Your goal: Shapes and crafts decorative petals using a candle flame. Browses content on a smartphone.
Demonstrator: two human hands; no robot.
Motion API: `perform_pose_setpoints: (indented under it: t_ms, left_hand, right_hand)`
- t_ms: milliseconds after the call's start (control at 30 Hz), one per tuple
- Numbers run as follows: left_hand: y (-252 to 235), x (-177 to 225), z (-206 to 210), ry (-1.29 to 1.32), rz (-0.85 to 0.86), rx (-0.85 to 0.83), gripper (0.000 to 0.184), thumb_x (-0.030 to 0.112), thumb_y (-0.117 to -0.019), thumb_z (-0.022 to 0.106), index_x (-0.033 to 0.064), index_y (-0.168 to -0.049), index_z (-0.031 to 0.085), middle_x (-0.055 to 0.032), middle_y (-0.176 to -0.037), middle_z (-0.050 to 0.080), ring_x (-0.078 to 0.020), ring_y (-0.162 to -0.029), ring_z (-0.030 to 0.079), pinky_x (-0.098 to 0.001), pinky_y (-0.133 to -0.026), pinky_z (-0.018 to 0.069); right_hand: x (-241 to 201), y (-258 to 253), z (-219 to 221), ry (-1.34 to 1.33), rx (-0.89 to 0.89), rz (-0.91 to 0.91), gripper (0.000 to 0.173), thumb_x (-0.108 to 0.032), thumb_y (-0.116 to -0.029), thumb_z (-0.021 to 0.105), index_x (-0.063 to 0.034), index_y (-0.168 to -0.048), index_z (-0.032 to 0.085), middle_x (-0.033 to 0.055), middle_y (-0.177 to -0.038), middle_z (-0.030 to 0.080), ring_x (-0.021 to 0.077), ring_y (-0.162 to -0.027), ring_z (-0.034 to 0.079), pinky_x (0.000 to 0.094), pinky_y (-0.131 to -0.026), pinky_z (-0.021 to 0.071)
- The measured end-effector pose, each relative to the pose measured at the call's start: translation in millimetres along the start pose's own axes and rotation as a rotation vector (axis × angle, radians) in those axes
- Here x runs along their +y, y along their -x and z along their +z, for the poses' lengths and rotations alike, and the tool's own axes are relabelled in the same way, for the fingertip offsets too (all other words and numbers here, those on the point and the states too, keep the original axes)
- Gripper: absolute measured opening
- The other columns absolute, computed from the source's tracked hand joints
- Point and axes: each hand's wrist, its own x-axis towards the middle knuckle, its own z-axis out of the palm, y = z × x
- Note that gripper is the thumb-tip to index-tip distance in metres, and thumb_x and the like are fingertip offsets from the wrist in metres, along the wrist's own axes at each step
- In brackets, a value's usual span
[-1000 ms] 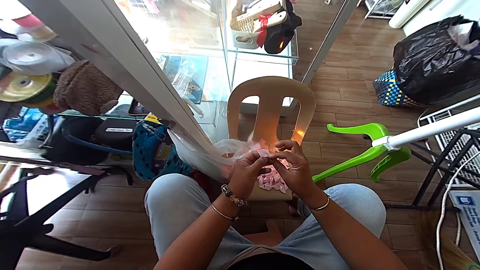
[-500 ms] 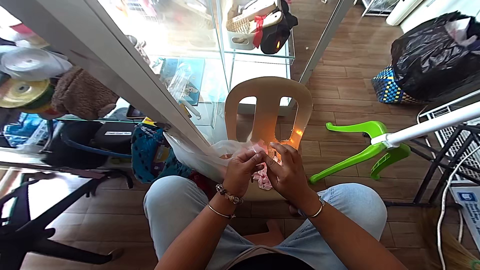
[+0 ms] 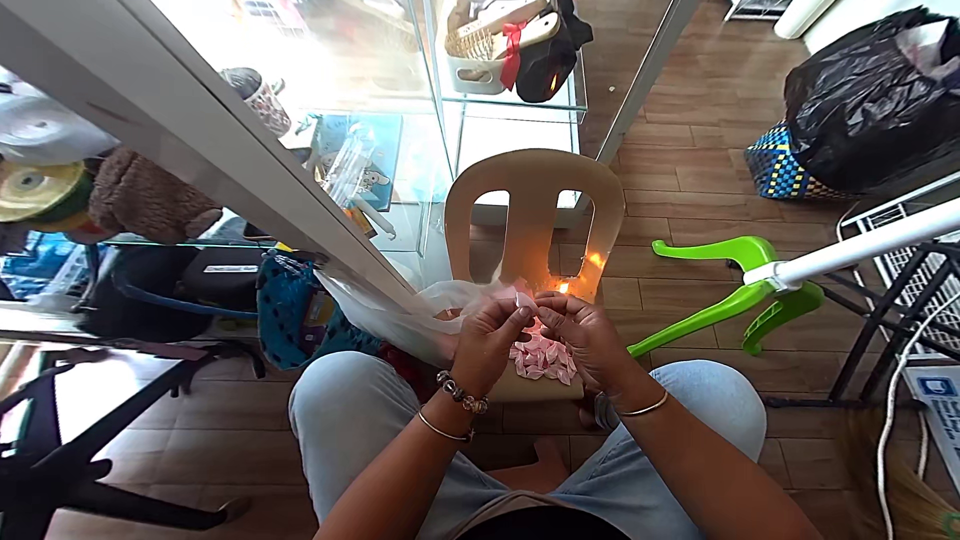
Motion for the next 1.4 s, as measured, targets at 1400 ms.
perform_pose_setpoints:
  t_ms: [1400]
  left_hand:
    - [-8, -24, 13, 0.292, -0.062, -0.085, 0.018, -0.004, -0.0958, 0.061, 0.0103, -0.096, 0.072, 0.0004, -0.099, 0.071, -0.0089, -0.093, 0.065, -0.0280, -0.087, 0.0548]
  right_hand:
    - [13, 11, -13, 0.289, 0.083, -0.407, 0.013, -0.012, -0.0942, 0.072, -0.0039, -0.104, 0.075, 0.0021, -0.098, 0.073, 0.0053, -0.089, 0.068, 0.0220, -0.083, 0.0566]
